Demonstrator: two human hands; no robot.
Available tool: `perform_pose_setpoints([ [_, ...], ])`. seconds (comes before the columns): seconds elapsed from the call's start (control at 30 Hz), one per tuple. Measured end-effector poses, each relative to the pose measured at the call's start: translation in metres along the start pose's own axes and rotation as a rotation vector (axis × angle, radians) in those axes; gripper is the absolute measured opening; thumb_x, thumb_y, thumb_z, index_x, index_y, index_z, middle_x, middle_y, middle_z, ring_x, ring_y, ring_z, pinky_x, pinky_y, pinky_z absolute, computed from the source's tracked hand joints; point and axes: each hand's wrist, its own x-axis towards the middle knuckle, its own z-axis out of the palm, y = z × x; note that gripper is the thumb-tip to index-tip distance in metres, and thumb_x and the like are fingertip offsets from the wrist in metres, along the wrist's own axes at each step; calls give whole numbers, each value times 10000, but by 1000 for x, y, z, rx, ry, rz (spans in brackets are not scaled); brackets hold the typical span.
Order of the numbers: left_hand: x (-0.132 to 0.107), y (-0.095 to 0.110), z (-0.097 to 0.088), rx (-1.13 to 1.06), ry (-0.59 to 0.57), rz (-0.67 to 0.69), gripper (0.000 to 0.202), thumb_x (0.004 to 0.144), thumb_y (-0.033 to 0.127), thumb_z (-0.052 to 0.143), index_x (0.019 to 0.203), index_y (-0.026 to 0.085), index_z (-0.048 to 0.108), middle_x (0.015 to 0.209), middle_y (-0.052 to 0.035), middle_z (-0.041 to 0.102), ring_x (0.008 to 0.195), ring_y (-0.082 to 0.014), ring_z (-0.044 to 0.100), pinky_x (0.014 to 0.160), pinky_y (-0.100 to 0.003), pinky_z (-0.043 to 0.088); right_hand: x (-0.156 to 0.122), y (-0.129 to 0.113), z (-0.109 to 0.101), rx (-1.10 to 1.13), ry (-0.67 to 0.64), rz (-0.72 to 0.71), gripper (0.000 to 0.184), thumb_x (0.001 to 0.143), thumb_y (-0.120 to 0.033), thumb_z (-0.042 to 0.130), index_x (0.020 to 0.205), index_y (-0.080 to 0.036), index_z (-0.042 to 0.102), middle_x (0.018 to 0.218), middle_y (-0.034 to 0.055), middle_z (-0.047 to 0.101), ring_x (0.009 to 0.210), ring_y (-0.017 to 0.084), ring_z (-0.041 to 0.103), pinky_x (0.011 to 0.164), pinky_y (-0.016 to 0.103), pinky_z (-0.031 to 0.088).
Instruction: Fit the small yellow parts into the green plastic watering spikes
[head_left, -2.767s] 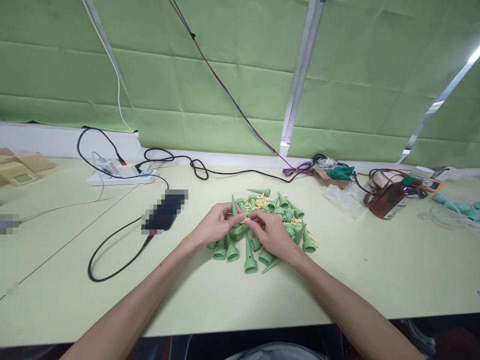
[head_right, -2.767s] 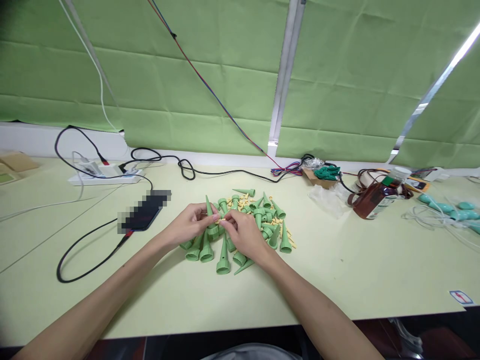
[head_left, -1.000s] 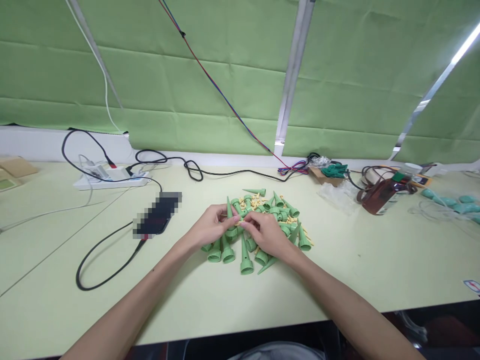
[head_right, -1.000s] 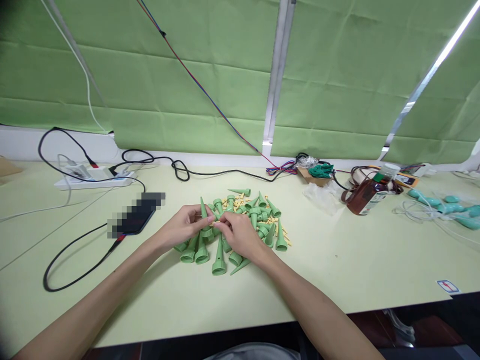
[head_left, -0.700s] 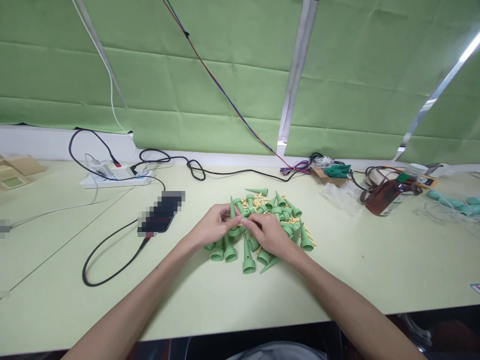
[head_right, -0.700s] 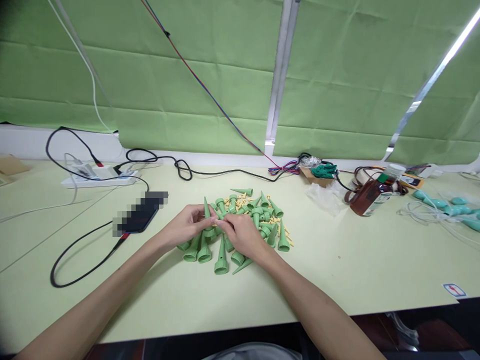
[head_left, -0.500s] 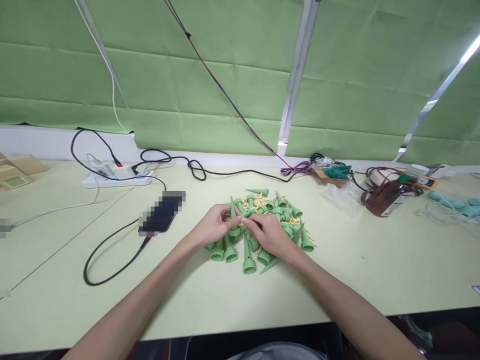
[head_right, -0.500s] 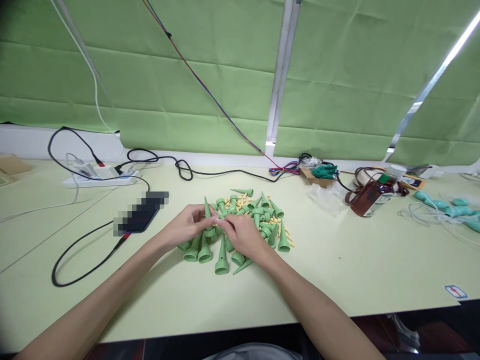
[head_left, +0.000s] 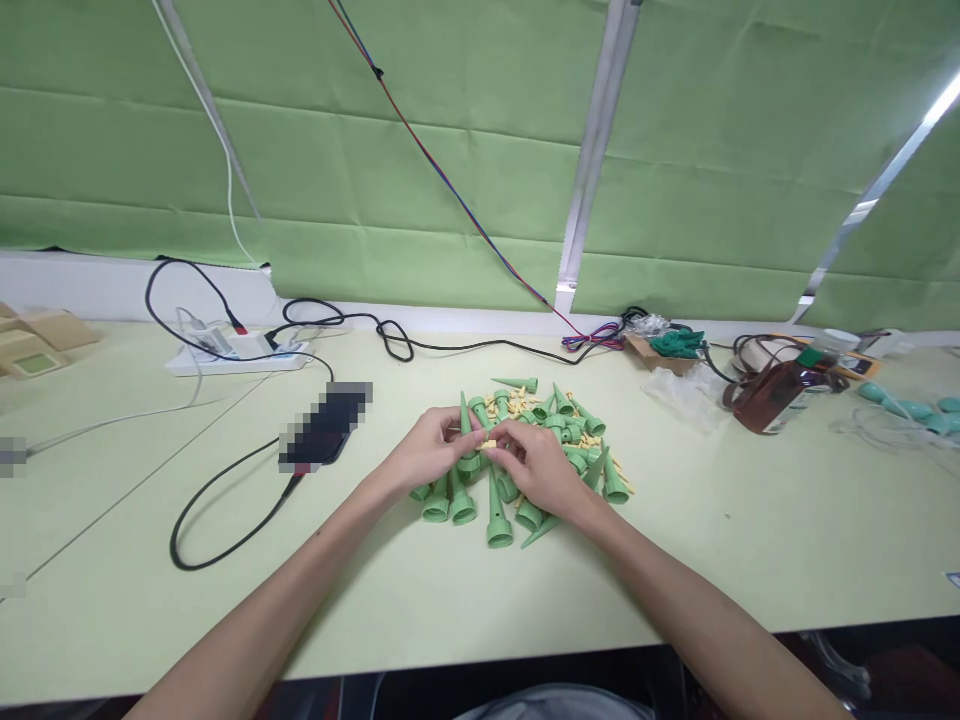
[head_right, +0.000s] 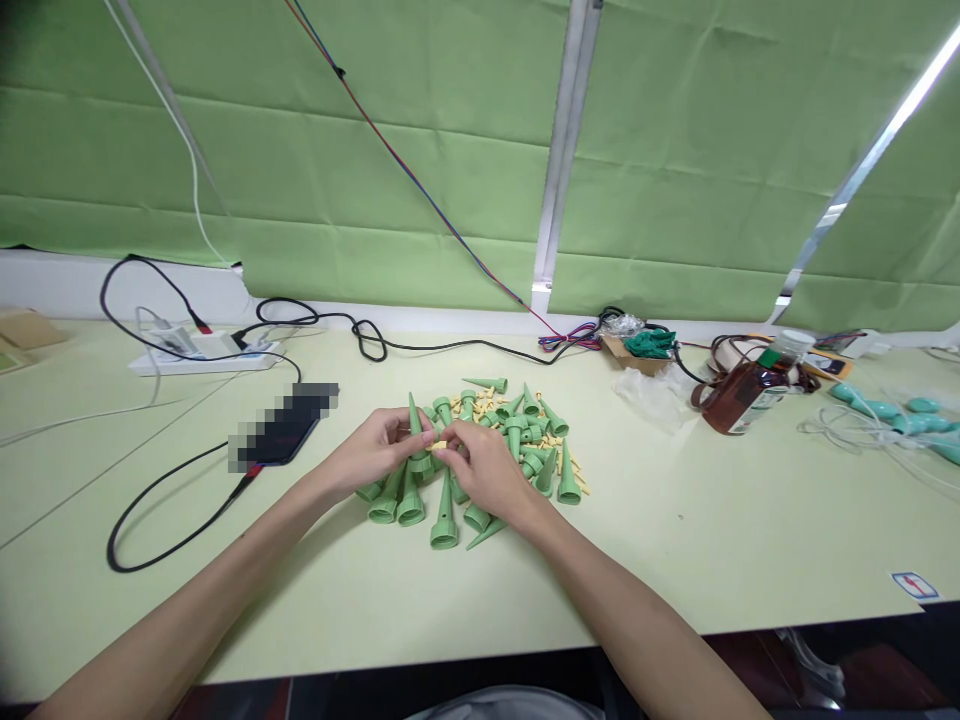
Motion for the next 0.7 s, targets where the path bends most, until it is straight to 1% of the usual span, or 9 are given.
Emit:
perform_pose_setpoints([
  [0.2, 0, 0, 0, -17, -21, -7, 331, 838, 466, 593, 789, 142, 637, 654, 20, 489, 546, -84, 356, 493, -212, 275, 0, 0, 0, -30, -18, 8, 153, 953, -231, 517, 860, -182, 629, 690, 4, 604, 611, 141, 513, 608, 256, 386],
  [0.43, 2, -5, 0, -16, -29, 11, 295, 834, 435, 600, 787, 145, 625, 695, 8, 533, 595, -101, 412, 549, -221, 325, 1, 1, 1, -67, -22, 7, 224, 966, -243, 496, 778, -182, 601, 627, -19, 536, 561, 125, 453, 574, 246, 342],
  [0.57, 2, -5, 0, -27, -34, -4, 294, 825, 438, 612, 789, 147, 615, 669, 18, 505, 559, -90, 376, 511, -216, 290, 1, 2, 0, -86, -26, 9, 257, 974, -262, 489, 749, -180, 581, 614, -27, 517, 552, 117, 435, 571, 243, 326],
  [0.7, 1, -3, 0, -38, -30, -10, 294, 825, 441, 610, 787, 150, 613, 646, 27, 471, 526, -78, 334, 470, -208, 252, 1, 2, 0, -109, -24, 18, 326, 985, -301, 472, 684, -185, 523, 580, -37, 464, 531, 112, 396, 555, 245, 304],
])
